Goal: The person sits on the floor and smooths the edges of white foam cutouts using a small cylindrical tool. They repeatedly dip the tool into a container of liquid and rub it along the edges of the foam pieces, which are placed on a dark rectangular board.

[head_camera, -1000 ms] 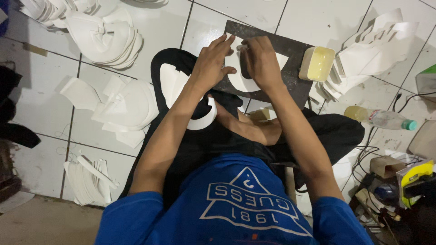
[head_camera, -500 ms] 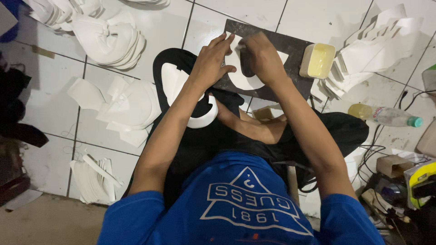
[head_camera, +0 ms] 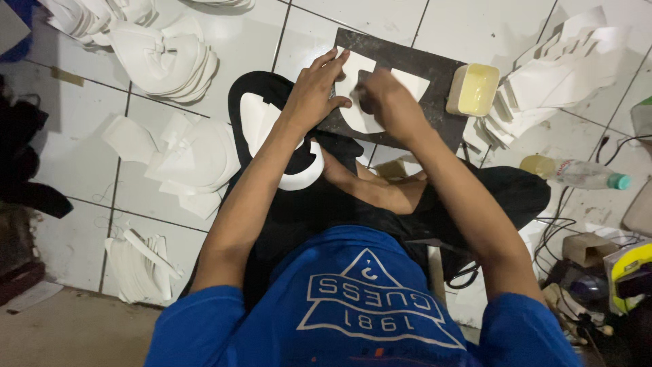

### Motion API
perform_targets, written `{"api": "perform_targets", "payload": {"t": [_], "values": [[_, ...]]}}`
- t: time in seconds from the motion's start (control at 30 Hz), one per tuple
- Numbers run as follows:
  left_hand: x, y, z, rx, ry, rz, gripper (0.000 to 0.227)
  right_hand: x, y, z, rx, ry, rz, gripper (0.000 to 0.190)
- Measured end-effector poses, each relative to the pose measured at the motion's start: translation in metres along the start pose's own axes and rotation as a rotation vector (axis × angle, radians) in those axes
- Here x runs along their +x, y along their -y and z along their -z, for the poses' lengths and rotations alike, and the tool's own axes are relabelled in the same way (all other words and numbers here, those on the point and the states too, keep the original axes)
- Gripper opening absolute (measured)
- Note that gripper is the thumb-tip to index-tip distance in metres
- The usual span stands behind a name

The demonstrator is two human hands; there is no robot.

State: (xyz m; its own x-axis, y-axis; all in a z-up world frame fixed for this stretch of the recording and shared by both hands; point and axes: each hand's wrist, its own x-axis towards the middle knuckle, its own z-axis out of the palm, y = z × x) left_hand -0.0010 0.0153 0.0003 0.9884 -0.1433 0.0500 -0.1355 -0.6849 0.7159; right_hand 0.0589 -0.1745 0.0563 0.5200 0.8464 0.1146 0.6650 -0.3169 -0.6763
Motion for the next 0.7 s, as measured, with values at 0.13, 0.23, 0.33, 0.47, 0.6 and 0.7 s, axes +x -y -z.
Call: {"api": "perform_targets", "payload": {"t": [0.13,0.23,0.33,0.47,0.6,0.7], "values": [[0.002,0.006,-0.006,0.023,0.007,-0.006,0.087,0.004,-0.003,0.001,-0.008,-0.016,0.034,0.029],[0.003,0.007,-0.006,0.021,0.01,0.011,0.091,0.01,-0.021,-0.005,-0.088,-0.13,0.074,0.01],[0.003,0.006,-0.005,0.0,-0.008,-0.008,0.092,-0.005,-0.013,-0.006,-0.105,-0.05,0.058,0.035],[0.003,0.009,-0.008,0.006,0.008,0.008,0.093,-0.02,0.001,-0.003,-0.068,0.045,0.0,0.02],[0.005,0.006,-0.005,0.052,0.039,-0.004,0.098,-0.001,-0.013,-0.006,-0.151,-0.106,0.117,0.017],[0.005,0.003,-0.001,0.095,0.104,0.024,0.097,-0.012,-0.002,-0.002,-0.088,0.0,0.022,0.029]]}}
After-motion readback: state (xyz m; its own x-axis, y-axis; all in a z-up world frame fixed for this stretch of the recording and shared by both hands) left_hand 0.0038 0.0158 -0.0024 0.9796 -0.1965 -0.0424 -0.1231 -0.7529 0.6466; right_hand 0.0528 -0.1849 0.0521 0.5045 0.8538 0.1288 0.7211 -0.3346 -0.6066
